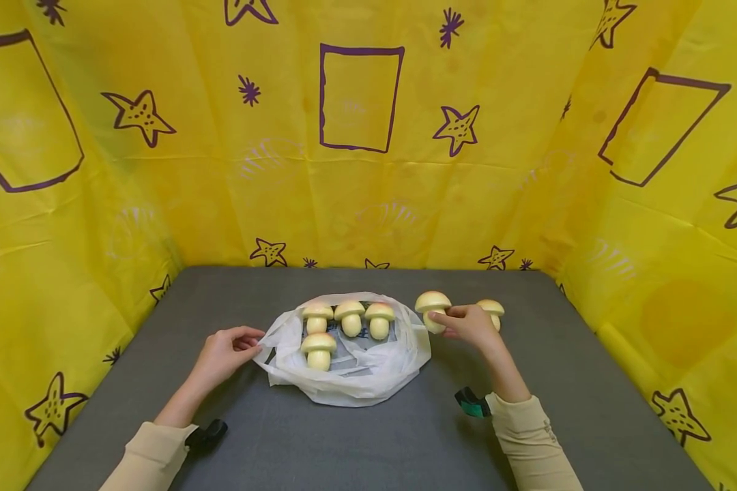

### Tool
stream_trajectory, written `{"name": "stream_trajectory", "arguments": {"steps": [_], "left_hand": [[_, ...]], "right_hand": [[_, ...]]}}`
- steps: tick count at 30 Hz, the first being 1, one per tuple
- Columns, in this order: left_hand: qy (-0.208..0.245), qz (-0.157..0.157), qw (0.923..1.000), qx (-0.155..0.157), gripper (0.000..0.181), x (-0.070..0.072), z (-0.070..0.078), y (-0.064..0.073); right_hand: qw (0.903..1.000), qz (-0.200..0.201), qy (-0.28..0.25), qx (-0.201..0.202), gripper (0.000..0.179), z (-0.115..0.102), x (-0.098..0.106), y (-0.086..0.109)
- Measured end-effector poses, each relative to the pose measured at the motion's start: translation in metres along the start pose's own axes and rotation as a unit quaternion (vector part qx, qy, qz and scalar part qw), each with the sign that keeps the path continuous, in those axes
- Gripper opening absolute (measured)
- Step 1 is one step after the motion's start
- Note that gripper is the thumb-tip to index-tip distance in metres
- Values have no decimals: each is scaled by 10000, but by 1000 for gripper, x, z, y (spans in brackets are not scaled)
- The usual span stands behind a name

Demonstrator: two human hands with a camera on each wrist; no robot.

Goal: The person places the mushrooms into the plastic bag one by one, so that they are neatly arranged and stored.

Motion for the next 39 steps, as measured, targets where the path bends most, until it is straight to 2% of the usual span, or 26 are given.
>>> {"name": "stream_trajectory", "arguments": {"steps": [2,9,25,39], "left_hand": [[0,10,10000,12,21,0,0,0],[-2,15,10000,5,21,1,2,1],[-3,-32,10000,10,21,0,2,1],[9,-42,10000,28,22,-1,1,0]], "right_hand": [[9999,27,40,-92,44,0,-2,-2],[10000,61,57,-43,41,-2,-10,-2],[9991,43,420,-78,43,-14,-26,0],[9994,-31,277,-199,42,-25,-42,-1]]}}
Point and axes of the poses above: each hand's wrist, its own y-axis away from the middle knuckle, its own x-axis out of the back of the hand, z = x × y, the point moved 1 cm from there along -y, towards the middle knuckle, and after that the axes turned 4 degrees about -x, right-handed, at the moved point
